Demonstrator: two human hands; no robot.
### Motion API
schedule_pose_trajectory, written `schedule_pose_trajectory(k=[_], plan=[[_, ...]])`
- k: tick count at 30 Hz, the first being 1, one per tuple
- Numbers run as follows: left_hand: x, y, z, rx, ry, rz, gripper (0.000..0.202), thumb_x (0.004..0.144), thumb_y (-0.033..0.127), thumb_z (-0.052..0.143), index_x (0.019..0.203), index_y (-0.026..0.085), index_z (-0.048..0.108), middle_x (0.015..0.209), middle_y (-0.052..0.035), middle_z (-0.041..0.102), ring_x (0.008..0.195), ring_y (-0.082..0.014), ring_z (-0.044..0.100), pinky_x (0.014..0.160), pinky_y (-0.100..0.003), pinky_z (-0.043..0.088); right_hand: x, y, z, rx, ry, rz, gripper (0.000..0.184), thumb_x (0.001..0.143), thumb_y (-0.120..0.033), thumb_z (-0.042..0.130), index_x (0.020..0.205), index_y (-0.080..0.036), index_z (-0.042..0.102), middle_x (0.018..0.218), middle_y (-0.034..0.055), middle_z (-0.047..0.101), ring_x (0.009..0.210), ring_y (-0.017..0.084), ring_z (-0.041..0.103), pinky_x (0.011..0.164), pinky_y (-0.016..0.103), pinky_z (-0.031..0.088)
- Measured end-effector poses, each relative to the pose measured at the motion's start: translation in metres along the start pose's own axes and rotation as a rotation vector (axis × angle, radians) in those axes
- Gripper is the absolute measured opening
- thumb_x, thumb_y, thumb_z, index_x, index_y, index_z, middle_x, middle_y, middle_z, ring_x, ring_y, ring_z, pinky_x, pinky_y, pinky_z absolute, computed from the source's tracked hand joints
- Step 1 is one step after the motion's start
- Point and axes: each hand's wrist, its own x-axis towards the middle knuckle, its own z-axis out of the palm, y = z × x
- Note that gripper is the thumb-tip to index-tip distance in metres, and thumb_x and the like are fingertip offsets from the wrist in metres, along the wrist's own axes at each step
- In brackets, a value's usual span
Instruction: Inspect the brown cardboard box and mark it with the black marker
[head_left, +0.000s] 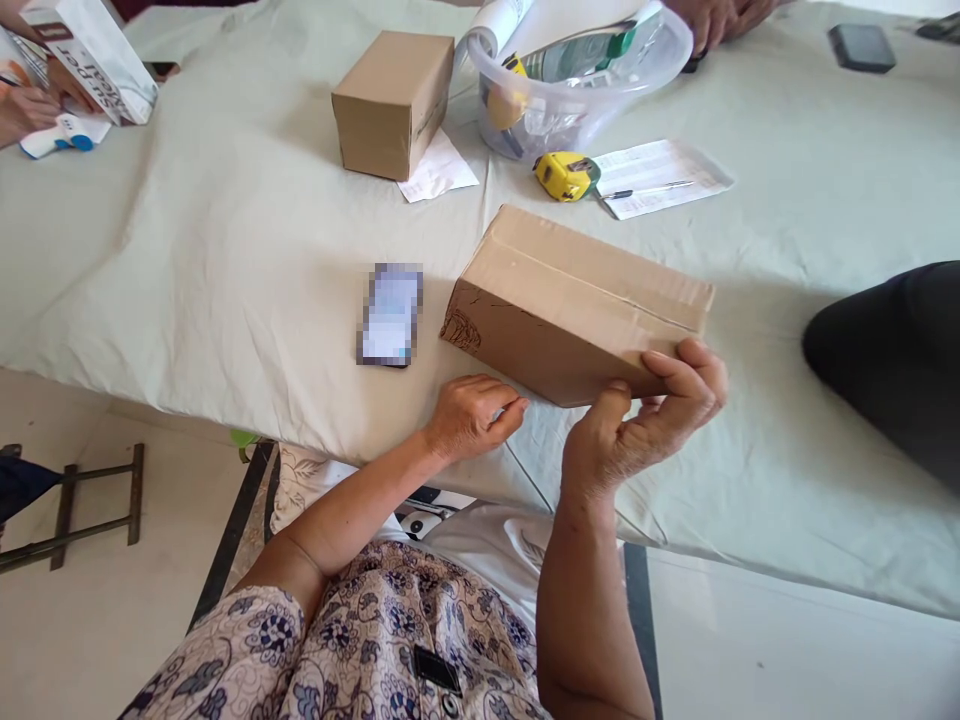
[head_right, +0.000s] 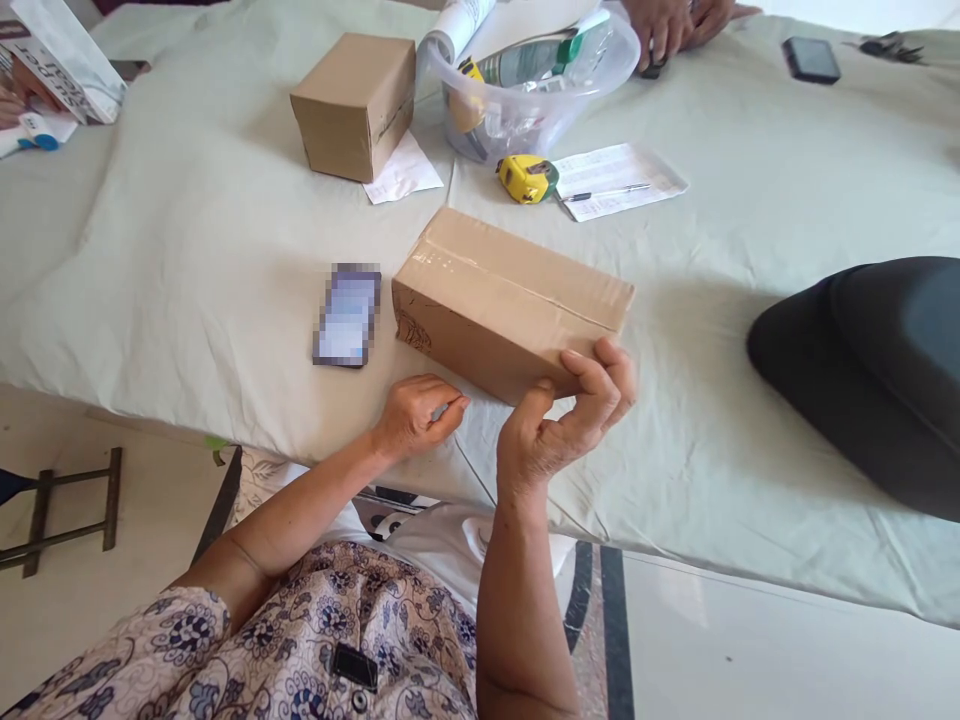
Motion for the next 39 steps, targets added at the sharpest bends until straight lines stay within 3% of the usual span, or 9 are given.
schedule_pose_trajectory(k=[3, 9, 15, 19, 23, 28, 33, 36, 39], plan=[[0.001, 0.001, -0.002, -0.006, 0.036, -0.010, 0.041, 0.103, 0.033, 0.047, 0.066, 0.022, 0.062, 0.061, -0.0017, 0.064, 0.060, -0.0157, 0.061, 0.064, -0.029, 0.048, 0.000, 0.002, 0.001, -0.044, 0.043, -0.187, 0.033, 0.078, -0.015, 0.051, 0.107, -0.028, 0.062, 0.135, 0.0086, 0.059, 0.139, 0.030, 0.052, 0.116, 0.063, 0.042], [0.004, 0.008, -0.008, 0.007, 0.203, 0.062, 0.038, 0.103, 0.028, 0.048, 0.068, 0.021, 0.059, 0.061, -0.0005, 0.062, 0.060, -0.0151, 0.058, 0.062, -0.029, 0.045, 0.003, 0.004, 0.001, -0.012, 0.032, -0.163, 0.032, 0.076, -0.016, 0.053, 0.104, -0.026, 0.062, 0.131, 0.0102, 0.060, 0.137, 0.030, 0.054, 0.120, 0.062, 0.038], [0.007, 0.016, -0.021, 0.114, 0.513, 0.055, 0.012, 0.100, 0.027, 0.052, 0.101, 0.021, 0.063, 0.089, -0.0057, 0.070, 0.084, -0.0186, 0.067, 0.079, -0.033, 0.055, 0.004, 0.003, 0.000, 0.017, -0.003, -0.229, 0.030, 0.078, -0.015, 0.050, 0.104, -0.026, 0.061, 0.129, 0.0110, 0.059, 0.135, 0.028, 0.054, 0.119, 0.060, 0.039], [0.016, 0.017, -0.035, 0.258, 0.672, 0.011, 0.030, 0.098, 0.036, 0.058, 0.123, 0.020, 0.057, 0.113, -0.0126, 0.066, 0.110, -0.0257, 0.065, 0.099, -0.046, 0.054, 0.005, 0.008, -0.004, 0.066, -0.033, -0.199, 0.029, 0.077, -0.019, 0.053, 0.104, -0.027, 0.059, 0.131, 0.0092, 0.059, 0.137, 0.030, 0.053, 0.118, 0.061, 0.038], [0.028, 0.016, -0.041, 0.210, 0.609, -0.072, 0.053, 0.096, 0.051, 0.062, 0.138, 0.021, 0.050, 0.144, -0.0186, 0.051, 0.140, -0.0331, 0.049, 0.119, -0.055, 0.041, 0.006, 0.005, -0.004, 0.092, -0.068, -0.222, 0.021, 0.083, -0.033, 0.063, 0.102, -0.027, 0.056, 0.128, 0.0083, 0.059, 0.133, 0.030, 0.055, 0.118, 0.061, 0.038], [0.035, 0.021, -0.033, 0.161, 0.567, -0.117, 0.065, 0.088, 0.065, 0.068, 0.135, 0.022, 0.054, 0.153, -0.0194, 0.040, 0.145, -0.0351, 0.045, 0.119, -0.054, 0.043, 0.008, -0.016, 0.003, 0.005, -0.016, -0.123, 0.052, 0.069, -0.059, 0.083, 0.091, -0.028, 0.048, 0.118, 0.0087, 0.057, 0.125, 0.033, 0.053, 0.118, 0.062, 0.035], [0.035, 0.023, -0.030, 0.143, 0.553, -0.177, 0.074, 0.078, 0.072, 0.074, 0.129, 0.022, 0.055, 0.154, -0.0205, 0.039, 0.147, -0.0377, 0.044, 0.120, -0.056, 0.042, 0.008, -0.026, 0.006, -0.063, -0.030, -0.148, 0.052, 0.071, -0.053, 0.086, 0.090, -0.028, 0.045, 0.114, 0.0082, 0.054, 0.122, 0.031, 0.051, 0.118, 0.060, 0.035], [0.034, 0.022, -0.030, 0.146, 0.552, -0.164, 0.071, 0.081, 0.070, 0.073, 0.130, 0.022, 0.055, 0.154, -0.0206, 0.039, 0.147, -0.0370, 0.044, 0.120, -0.056, 0.042, 0.007, -0.025, 0.003, -0.068, -0.043, -0.174, 0.043, 0.077, -0.049, 0.083, 0.092, -0.027, 0.049, 0.117, 0.0085, 0.056, 0.124, 0.031, 0.052, 0.117, 0.058, 0.036], [0.032, 0.018, -0.030, 0.175, 0.554, -0.109, 0.062, 0.090, 0.064, 0.067, 0.132, 0.020, 0.055, 0.154, -0.0211, 0.038, 0.146, -0.0360, 0.044, 0.119, -0.054, 0.042, 0.007, -0.019, 0.001, -0.052, -0.025, -0.197, 0.022, 0.093, -0.044, 0.066, 0.093, -0.026, 0.055, 0.119, 0.0090, 0.060, 0.124, 0.029, 0.056, 0.114, 0.057, 0.041]])
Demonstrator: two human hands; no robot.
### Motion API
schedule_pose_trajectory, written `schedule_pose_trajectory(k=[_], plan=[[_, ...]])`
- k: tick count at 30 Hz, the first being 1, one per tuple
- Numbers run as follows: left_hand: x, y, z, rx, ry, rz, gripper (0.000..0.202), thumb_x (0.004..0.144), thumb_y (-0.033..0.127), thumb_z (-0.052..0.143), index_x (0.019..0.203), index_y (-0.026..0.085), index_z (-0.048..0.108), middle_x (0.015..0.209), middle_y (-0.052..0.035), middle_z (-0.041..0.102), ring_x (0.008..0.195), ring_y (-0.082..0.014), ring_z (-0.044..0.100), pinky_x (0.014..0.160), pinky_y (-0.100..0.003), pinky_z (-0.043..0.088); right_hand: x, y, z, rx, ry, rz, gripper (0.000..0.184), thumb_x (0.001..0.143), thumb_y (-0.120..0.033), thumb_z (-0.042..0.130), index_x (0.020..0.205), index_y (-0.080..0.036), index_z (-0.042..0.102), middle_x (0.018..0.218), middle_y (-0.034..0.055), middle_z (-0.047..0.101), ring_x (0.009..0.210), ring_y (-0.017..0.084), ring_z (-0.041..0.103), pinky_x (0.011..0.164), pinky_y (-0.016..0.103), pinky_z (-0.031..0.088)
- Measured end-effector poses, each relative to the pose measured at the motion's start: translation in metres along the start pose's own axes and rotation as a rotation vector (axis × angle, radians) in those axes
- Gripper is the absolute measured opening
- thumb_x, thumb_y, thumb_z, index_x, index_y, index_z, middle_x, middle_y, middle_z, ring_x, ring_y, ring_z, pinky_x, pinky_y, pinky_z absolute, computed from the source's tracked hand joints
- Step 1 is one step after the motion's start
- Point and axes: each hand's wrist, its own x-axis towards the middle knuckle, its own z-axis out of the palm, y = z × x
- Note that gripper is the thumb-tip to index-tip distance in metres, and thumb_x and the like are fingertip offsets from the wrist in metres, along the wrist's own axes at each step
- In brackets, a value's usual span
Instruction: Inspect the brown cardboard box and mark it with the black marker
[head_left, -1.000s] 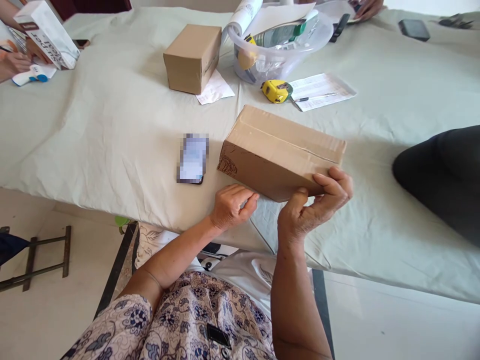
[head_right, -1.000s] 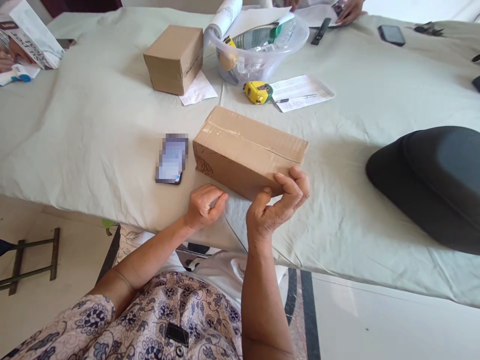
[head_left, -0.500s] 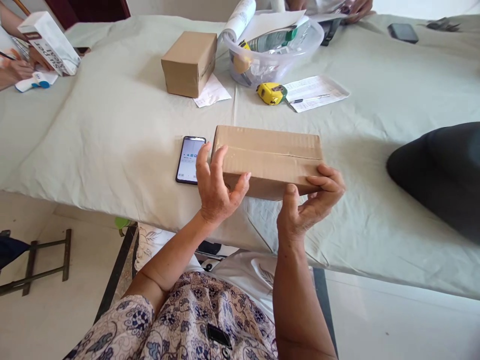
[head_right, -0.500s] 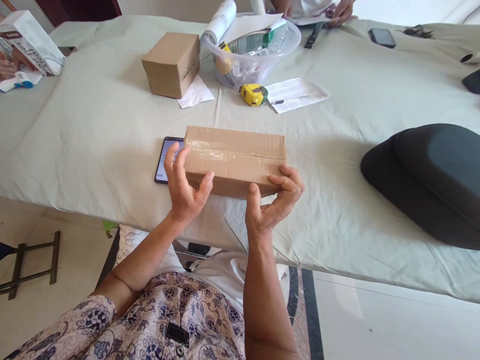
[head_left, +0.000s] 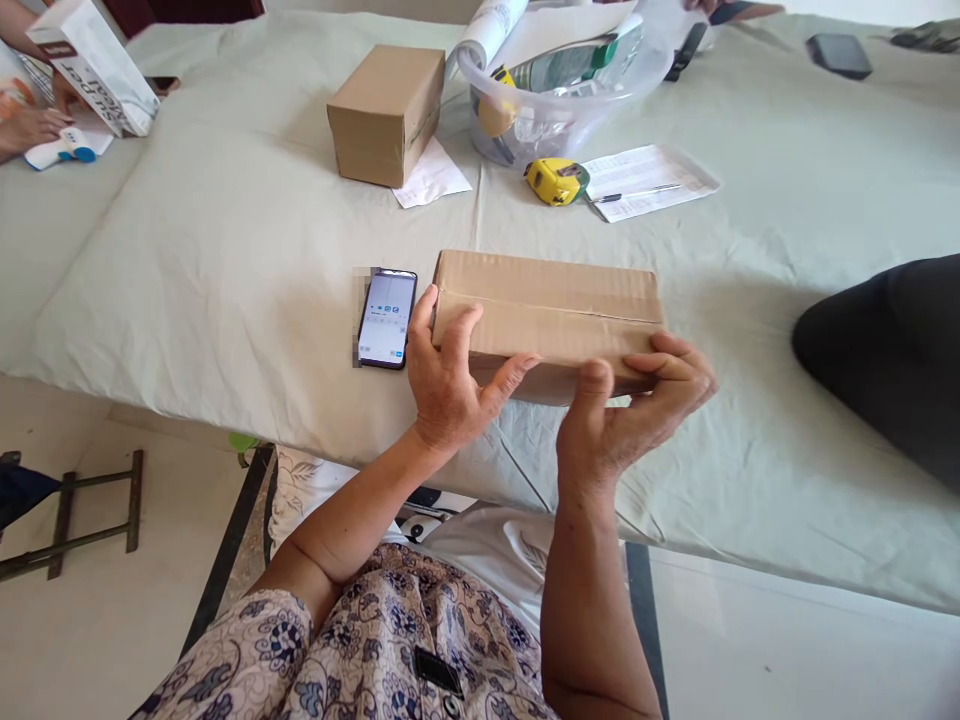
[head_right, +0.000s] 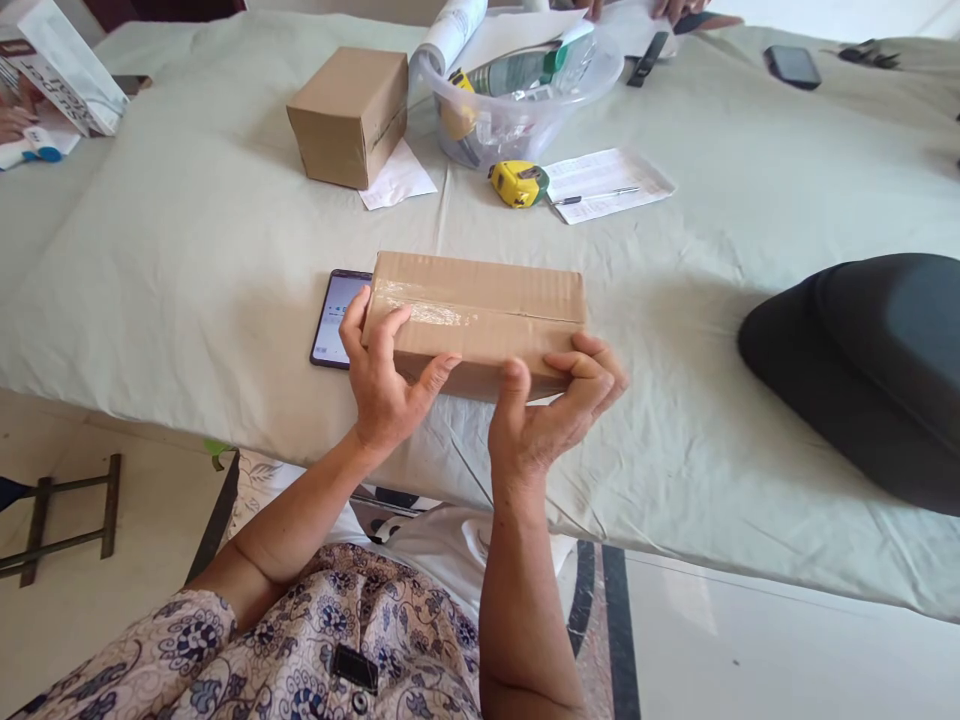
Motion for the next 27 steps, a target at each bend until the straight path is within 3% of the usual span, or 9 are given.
schedule_pose_trajectory(k=[3, 8, 20, 27], plan=[[-0.002, -0.006, -0.001, 0.000, -0.002, 0.066, 0.049, 0.101, 0.054, 0.052, 0.134, 0.018, 0.055, 0.156, -0.0209, 0.037, 0.147, -0.0343, 0.044, 0.119, -0.052, 0.042, 0.001, 0.008, -0.001, 0.059, 0.060, 0.003, 0.021, 0.102, -0.038, 0.049, 0.092, -0.024, 0.062, 0.116, 0.0091, 0.066, 0.120, 0.027, 0.062, 0.112, 0.055, 0.043], [-0.005, -0.010, -0.005, -0.013, -0.004, 0.108, 0.040, 0.109, 0.037, 0.035, 0.139, 0.018, 0.053, 0.159, -0.0185, 0.035, 0.151, -0.0308, 0.041, 0.123, -0.048, 0.038, 0.001, 0.018, -0.003, 0.169, 0.131, -0.037, 0.025, 0.103, -0.033, 0.047, 0.097, -0.024, 0.069, 0.113, 0.0085, 0.071, 0.114, 0.027, 0.067, 0.111, 0.057, 0.047], [-0.015, -0.005, -0.020, -0.018, 0.006, 0.171, 0.040, 0.107, 0.035, 0.037, 0.138, 0.017, 0.053, 0.161, -0.0179, 0.034, 0.152, -0.0297, 0.040, 0.122, -0.048, 0.040, -0.011, 0.017, -0.010, 0.109, 0.217, -0.016, 0.018, 0.094, -0.026, 0.050, 0.089, -0.027, 0.067, 0.106, 0.0059, 0.071, 0.107, 0.028, 0.068, 0.106, 0.058, 0.052], [-0.032, 0.006, -0.044, -0.037, 0.016, 0.158, 0.035, 0.100, 0.035, 0.045, 0.129, 0.018, 0.056, 0.150, -0.0167, 0.041, 0.138, -0.0313, 0.051, 0.110, -0.050, 0.052, -0.032, 0.017, -0.027, 0.198, 0.300, -0.032, 0.022, 0.081, -0.024, 0.058, 0.102, -0.029, 0.065, 0.098, 0.0042, 0.064, 0.100, 0.027, 0.063, 0.095, 0.054, 0.052]])
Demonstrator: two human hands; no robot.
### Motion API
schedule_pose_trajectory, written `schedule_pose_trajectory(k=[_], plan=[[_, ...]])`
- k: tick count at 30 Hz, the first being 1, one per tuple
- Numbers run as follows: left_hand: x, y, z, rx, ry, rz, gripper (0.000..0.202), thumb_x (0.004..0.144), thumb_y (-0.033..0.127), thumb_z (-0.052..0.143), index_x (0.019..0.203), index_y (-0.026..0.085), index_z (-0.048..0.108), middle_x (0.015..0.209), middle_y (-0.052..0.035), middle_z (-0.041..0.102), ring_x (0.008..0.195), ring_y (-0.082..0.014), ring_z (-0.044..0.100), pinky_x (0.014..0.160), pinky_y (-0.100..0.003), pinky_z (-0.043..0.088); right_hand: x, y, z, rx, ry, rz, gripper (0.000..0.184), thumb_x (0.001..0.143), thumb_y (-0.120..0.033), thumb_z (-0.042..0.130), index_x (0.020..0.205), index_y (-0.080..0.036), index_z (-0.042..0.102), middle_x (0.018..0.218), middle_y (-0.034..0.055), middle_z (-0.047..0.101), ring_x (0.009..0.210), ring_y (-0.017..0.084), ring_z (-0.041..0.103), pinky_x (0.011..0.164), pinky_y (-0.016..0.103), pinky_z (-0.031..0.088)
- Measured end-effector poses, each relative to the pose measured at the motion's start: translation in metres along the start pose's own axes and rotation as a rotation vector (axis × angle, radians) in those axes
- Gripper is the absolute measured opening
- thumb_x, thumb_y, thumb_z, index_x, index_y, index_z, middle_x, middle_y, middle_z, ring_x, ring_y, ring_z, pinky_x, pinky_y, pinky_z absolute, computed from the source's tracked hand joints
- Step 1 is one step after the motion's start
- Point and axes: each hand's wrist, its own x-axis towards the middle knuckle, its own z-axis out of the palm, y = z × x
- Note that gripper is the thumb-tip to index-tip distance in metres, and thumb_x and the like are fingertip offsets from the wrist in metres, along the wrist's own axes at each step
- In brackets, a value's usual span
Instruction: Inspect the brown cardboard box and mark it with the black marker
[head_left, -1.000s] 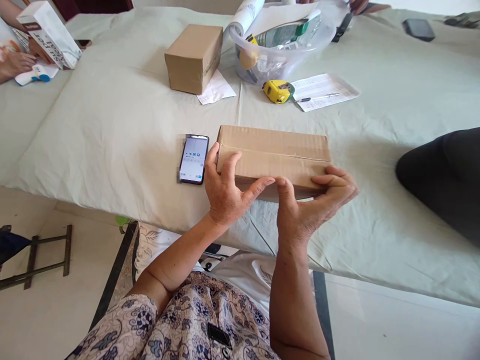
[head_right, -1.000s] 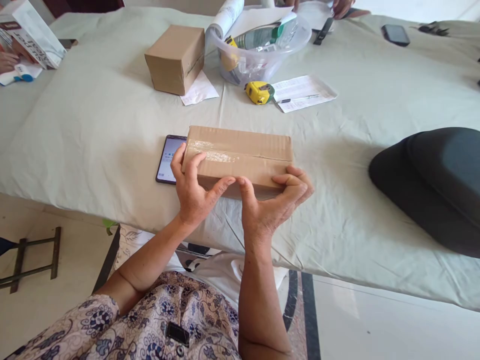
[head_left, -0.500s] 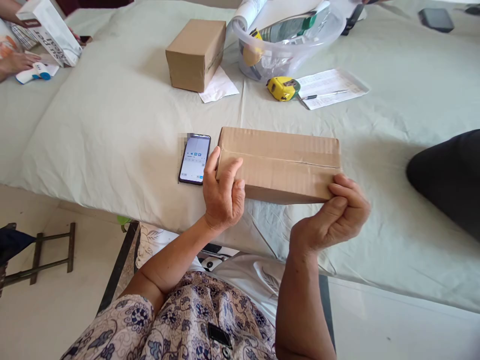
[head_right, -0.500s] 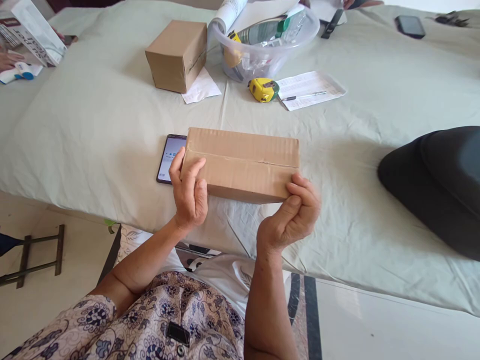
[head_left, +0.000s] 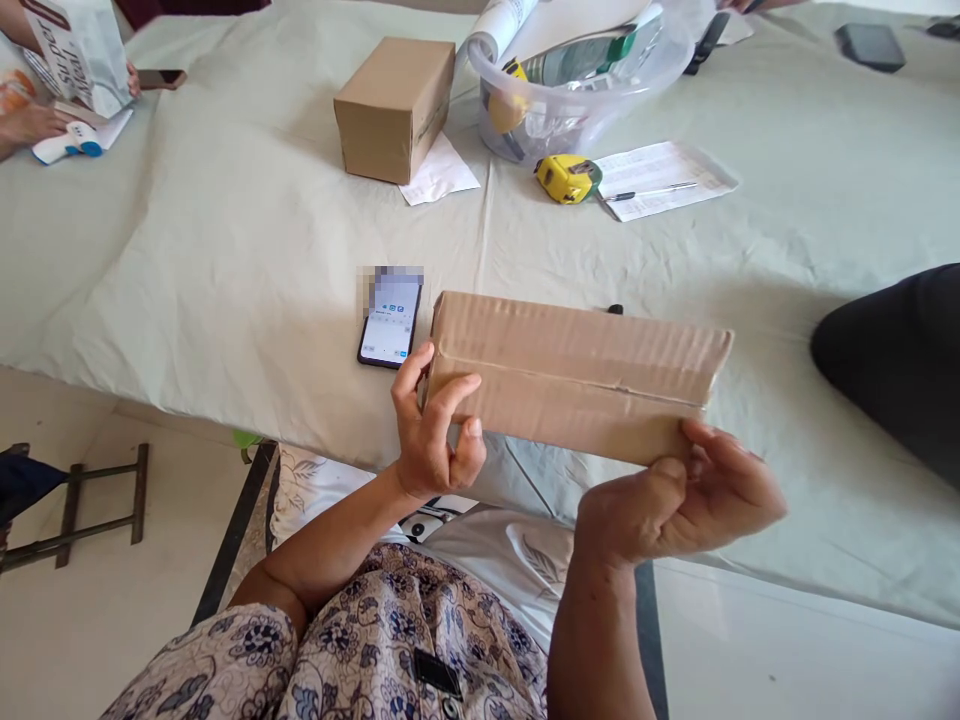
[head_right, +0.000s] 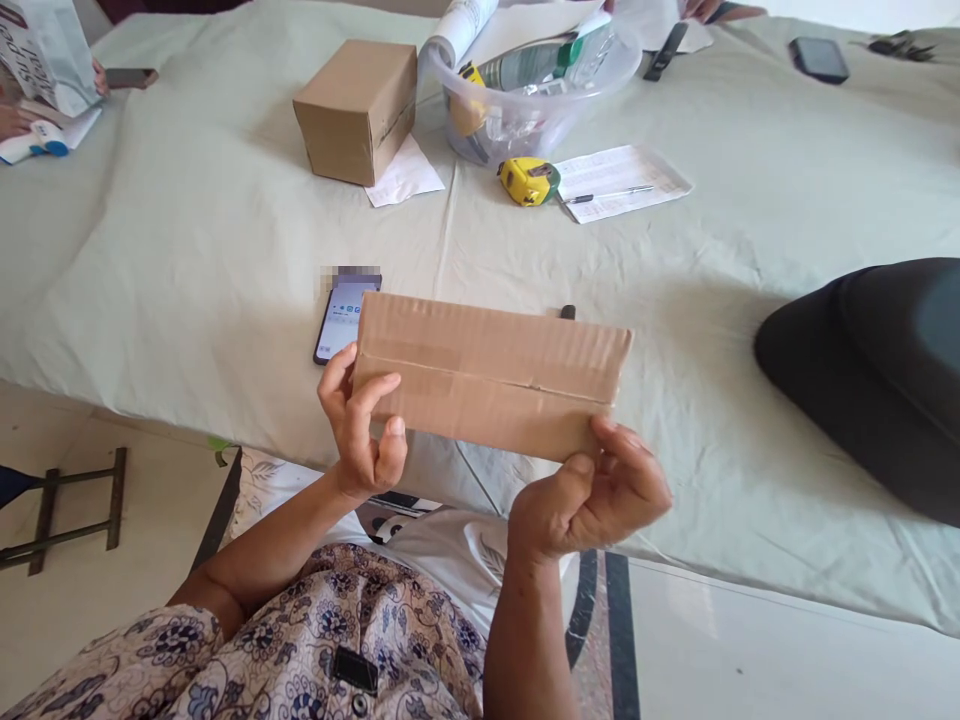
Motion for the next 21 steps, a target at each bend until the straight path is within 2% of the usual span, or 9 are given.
schedule_pose_trajectory(k=[3, 6, 8, 11, 14, 18, 21], plan=[[-0.007, 0.005, -0.014, -0.046, 0.016, -0.075, 0.034, 0.096, 0.032, 0.053, 0.128, 0.020, 0.055, 0.132, -0.0141, 0.050, 0.126, -0.0274, 0.058, 0.102, -0.045, 0.056, -0.002, -0.004, -0.012, -0.009, 0.009, 0.000, 0.026, 0.078, -0.029, 0.068, 0.104, -0.029, 0.064, 0.092, 0.0011, 0.056, 0.084, 0.022, 0.057, 0.088, 0.046, 0.053], [-0.010, 0.007, -0.027, -0.141, 0.062, -0.201, 0.036, 0.096, 0.027, 0.057, 0.131, 0.022, 0.054, 0.113, -0.0085, 0.055, 0.107, -0.0209, 0.061, 0.092, -0.037, 0.057, 0.001, -0.009, -0.021, -0.003, -0.029, 0.054, 0.029, 0.083, -0.041, 0.070, 0.109, -0.029, 0.066, 0.079, -0.0033, 0.047, 0.069, 0.017, 0.048, 0.083, 0.042, 0.051], [-0.008, 0.006, -0.034, -0.185, 0.077, -0.271, 0.040, 0.098, 0.029, 0.060, 0.136, 0.023, 0.053, 0.100, -0.0040, 0.056, 0.090, -0.0163, 0.059, 0.082, -0.031, 0.056, 0.004, -0.013, -0.027, -0.020, -0.101, 0.109, 0.034, 0.088, -0.047, 0.067, 0.115, -0.027, 0.068, 0.081, -0.0022, 0.052, 0.075, 0.019, 0.054, 0.089, 0.044, 0.050], [0.001, 0.005, -0.042, -0.186, -0.003, -0.299, 0.043, 0.100, 0.035, 0.060, 0.141, 0.023, 0.055, 0.086, 0.0009, 0.053, 0.074, -0.0127, 0.053, 0.073, -0.027, 0.052, 0.006, -0.016, -0.036, -0.142, -0.219, 0.157, 0.044, 0.094, -0.053, 0.060, 0.120, -0.020, 0.070, 0.109, 0.0075, 0.067, 0.106, 0.028, 0.062, 0.103, 0.049, 0.046], [0.009, 0.005, -0.047, -0.157, -0.088, -0.261, 0.036, 0.102, 0.037, 0.057, 0.134, 0.022, 0.062, 0.087, 0.0005, 0.056, 0.074, -0.0121, 0.053, 0.071, -0.026, 0.050, 0.006, -0.016, -0.043, -0.213, -0.276, 0.188, 0.051, 0.096, -0.058, 0.054, 0.121, -0.016, 0.070, 0.119, 0.0115, 0.068, 0.113, 0.031, 0.062, 0.105, 0.052, 0.046], [0.013, 0.009, -0.045, -0.119, -0.080, -0.252, 0.033, 0.104, 0.040, 0.054, 0.130, 0.022, 0.063, 0.093, -0.0013, 0.058, 0.081, -0.0136, 0.056, 0.074, -0.027, 0.050, 0.005, -0.018, -0.040, -0.225, -0.270, 0.206, 0.052, 0.097, -0.060, 0.051, 0.121, -0.018, 0.068, 0.119, 0.0102, 0.068, 0.114, 0.031, 0.063, 0.106, 0.052, 0.047], [0.013, 0.013, -0.038, -0.072, -0.084, -0.266, 0.037, 0.102, 0.045, 0.057, 0.131, 0.022, 0.059, 0.103, -0.0047, 0.060, 0.095, -0.0170, 0.059, 0.083, -0.030, 0.052, 0.004, -0.022, -0.034, -0.245, -0.260, 0.230, 0.050, 0.097, -0.058, 0.049, 0.123, -0.019, 0.067, 0.121, 0.0105, 0.067, 0.117, 0.030, 0.062, 0.107, 0.052, 0.046]])
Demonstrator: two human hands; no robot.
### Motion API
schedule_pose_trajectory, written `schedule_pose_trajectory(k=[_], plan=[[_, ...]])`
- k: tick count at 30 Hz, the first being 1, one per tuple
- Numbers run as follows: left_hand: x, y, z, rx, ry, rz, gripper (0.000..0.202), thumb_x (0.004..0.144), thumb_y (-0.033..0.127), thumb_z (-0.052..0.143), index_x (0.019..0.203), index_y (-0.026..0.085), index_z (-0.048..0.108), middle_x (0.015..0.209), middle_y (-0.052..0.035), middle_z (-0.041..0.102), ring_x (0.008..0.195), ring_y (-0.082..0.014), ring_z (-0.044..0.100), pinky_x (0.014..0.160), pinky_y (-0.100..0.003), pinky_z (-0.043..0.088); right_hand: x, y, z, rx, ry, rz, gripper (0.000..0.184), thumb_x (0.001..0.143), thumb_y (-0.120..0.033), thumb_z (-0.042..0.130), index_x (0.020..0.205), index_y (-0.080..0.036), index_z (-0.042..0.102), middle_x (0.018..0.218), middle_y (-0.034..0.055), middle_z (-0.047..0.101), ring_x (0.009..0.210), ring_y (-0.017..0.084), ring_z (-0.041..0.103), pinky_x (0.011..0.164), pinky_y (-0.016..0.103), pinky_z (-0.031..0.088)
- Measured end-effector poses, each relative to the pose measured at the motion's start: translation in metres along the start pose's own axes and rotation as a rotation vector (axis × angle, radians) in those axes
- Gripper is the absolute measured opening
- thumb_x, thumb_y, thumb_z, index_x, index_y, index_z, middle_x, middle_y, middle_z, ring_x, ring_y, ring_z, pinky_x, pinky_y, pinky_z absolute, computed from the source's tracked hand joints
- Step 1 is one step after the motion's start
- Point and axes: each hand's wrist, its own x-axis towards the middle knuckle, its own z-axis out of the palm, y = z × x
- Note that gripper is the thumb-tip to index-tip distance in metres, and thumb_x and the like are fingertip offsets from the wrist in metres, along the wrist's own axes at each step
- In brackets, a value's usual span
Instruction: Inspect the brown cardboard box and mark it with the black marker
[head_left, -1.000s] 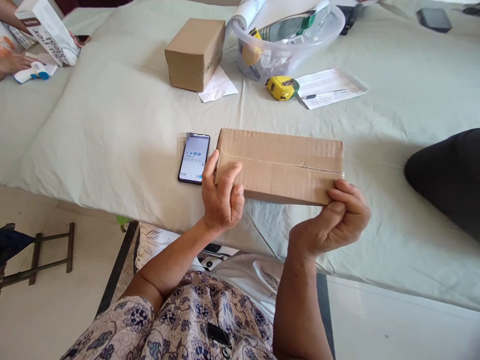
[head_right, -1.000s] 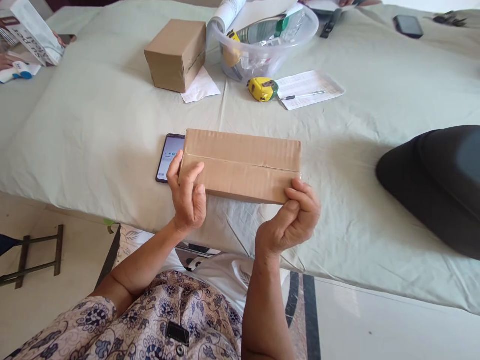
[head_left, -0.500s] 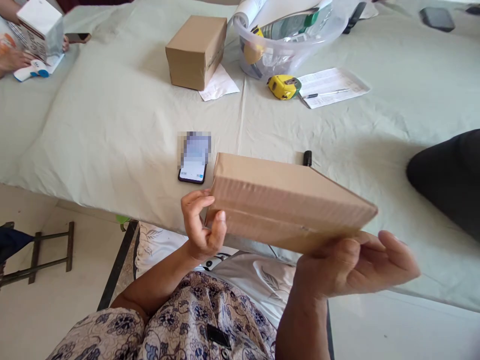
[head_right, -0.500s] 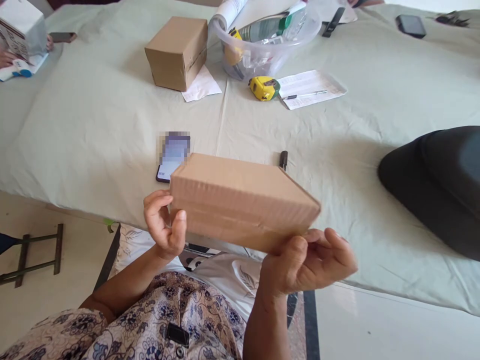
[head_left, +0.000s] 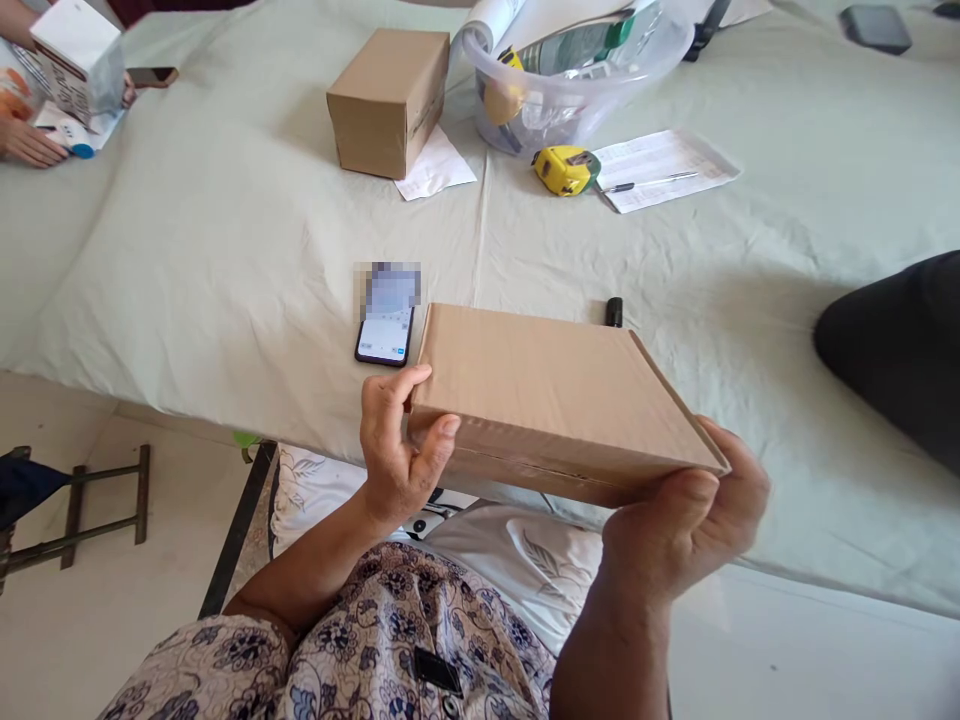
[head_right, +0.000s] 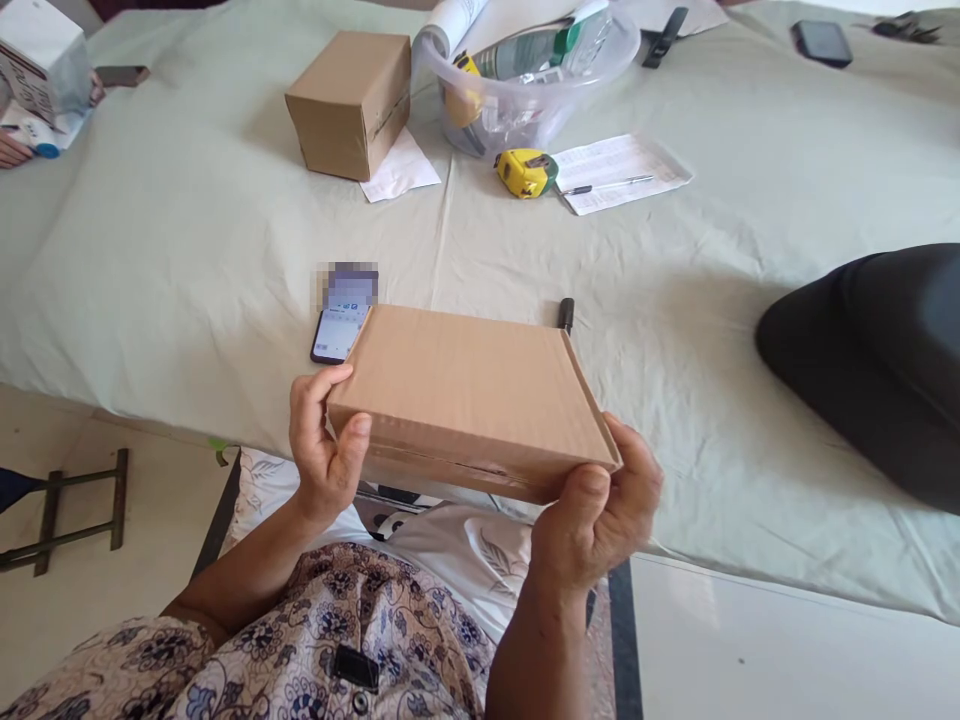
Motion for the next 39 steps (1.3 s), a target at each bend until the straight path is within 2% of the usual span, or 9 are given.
schedule_pose_trajectory(k=[3, 7, 10, 14, 18, 23, 31, 35, 39], plan=[[-0.003, -0.002, 0.011, 0.054, -0.010, -0.029, 0.047, 0.097, 0.050, 0.064, 0.133, 0.022, 0.055, 0.113, -0.0084, 0.060, 0.107, -0.0212, 0.060, 0.093, -0.036, 0.053, -0.001, -0.002, 0.005, -0.045, -0.049, 0.076, 0.052, 0.092, -0.058, 0.057, 0.129, -0.021, 0.063, 0.129, 0.0124, 0.064, 0.118, 0.030, 0.061, 0.102, 0.050, 0.049], [-0.008, -0.014, 0.030, 0.147, -0.011, -0.032, 0.063, 0.090, 0.059, 0.070, 0.135, 0.020, 0.049, 0.119, -0.0120, 0.058, 0.113, -0.0252, 0.060, 0.098, -0.042, 0.052, -0.002, 0.004, 0.014, -0.120, -0.214, 0.199, 0.079, 0.074, -0.064, 0.074, 0.139, -0.024, 0.049, 0.143, 0.0152, 0.054, 0.124, 0.033, 0.060, 0.095, 0.052, 0.054], [-0.008, -0.024, 0.043, 0.196, 0.017, -0.025, 0.074, 0.085, 0.066, 0.073, 0.136, 0.019, 0.046, 0.122, -0.0138, 0.057, 0.116, -0.0273, 0.058, 0.099, -0.045, 0.053, -0.003, 0.008, 0.027, -0.153, -0.212, 0.217, 0.086, 0.071, -0.066, 0.076, 0.140, -0.024, 0.045, 0.146, 0.0166, 0.050, 0.128, 0.034, 0.057, 0.095, 0.053, 0.054], [-0.002, -0.035, 0.055, 0.187, 0.073, -0.008, 0.076, 0.083, 0.069, 0.072, 0.134, 0.019, 0.047, 0.119, -0.0130, 0.056, 0.113, -0.0272, 0.058, 0.101, -0.046, 0.051, -0.002, 0.013, 0.045, -0.147, -0.152, 0.144, 0.085, 0.075, -0.070, 0.071, 0.140, -0.024, 0.044, 0.145, 0.0173, 0.051, 0.131, 0.035, 0.055, 0.095, 0.053, 0.052], [0.003, -0.045, 0.062, 0.187, 0.109, 0.085, 0.073, 0.086, 0.068, 0.069, 0.134, 0.018, 0.047, 0.117, -0.0127, 0.055, 0.112, -0.0274, 0.056, 0.097, -0.045, 0.051, 0.000, 0.023, 0.054, -0.129, -0.118, 0.107, 0.082, 0.077, -0.072, 0.068, 0.140, -0.025, 0.044, 0.143, 0.0163, 0.053, 0.128, 0.035, 0.056, 0.091, 0.050, 0.051], [0.001, -0.053, 0.064, 0.197, 0.113, 0.109, 0.073, 0.087, 0.069, 0.066, 0.135, 0.018, 0.045, 0.117, -0.0127, 0.054, 0.110, -0.0271, 0.056, 0.097, -0.046, 0.051, -0.004, 0.036, 0.056, -0.130, -0.070, 0.114, 0.080, 0.078, -0.075, 0.063, 0.135, -0.022, 0.048, 0.135, 0.0157, 0.055, 0.119, 0.033, 0.058, 0.087, 0.047, 0.052], [0.002, -0.054, 0.062, 0.173, 0.120, 0.126, 0.067, 0.090, 0.067, 0.063, 0.134, 0.020, 0.046, 0.114, -0.0106, 0.054, 0.107, -0.0247, 0.056, 0.095, -0.043, 0.051, -0.009, 0.049, 0.059, -0.068, -0.044, 0.107, 0.071, 0.082, -0.071, 0.061, 0.131, -0.022, 0.048, 0.126, 0.0120, 0.054, 0.116, 0.029, 0.058, 0.092, 0.048, 0.052], [0.001, -0.056, 0.062, 0.161, 0.108, 0.105, 0.066, 0.091, 0.067, 0.062, 0.135, 0.021, 0.045, 0.115, -0.0105, 0.053, 0.108, -0.0255, 0.056, 0.098, -0.045, 0.050, -0.010, 0.052, 0.060, -0.010, -0.042, 0.139, 0.067, 0.082, -0.069, 0.062, 0.129, -0.023, 0.049, 0.120, 0.0087, 0.054, 0.115, 0.028, 0.057, 0.096, 0.048, 0.052], [0.000, -0.056, 0.061, 0.136, 0.112, 0.101, 0.062, 0.092, 0.064, 0.062, 0.134, 0.021, 0.046, 0.116, -0.0108, 0.053, 0.109, -0.0252, 0.057, 0.098, -0.045, 0.051, -0.008, 0.048, 0.060, 0.026, 0.001, 0.096, 0.058, 0.086, -0.070, 0.056, 0.118, -0.022, 0.055, 0.108, 0.0068, 0.055, 0.102, 0.025, 0.059, 0.091, 0.046, 0.053]])
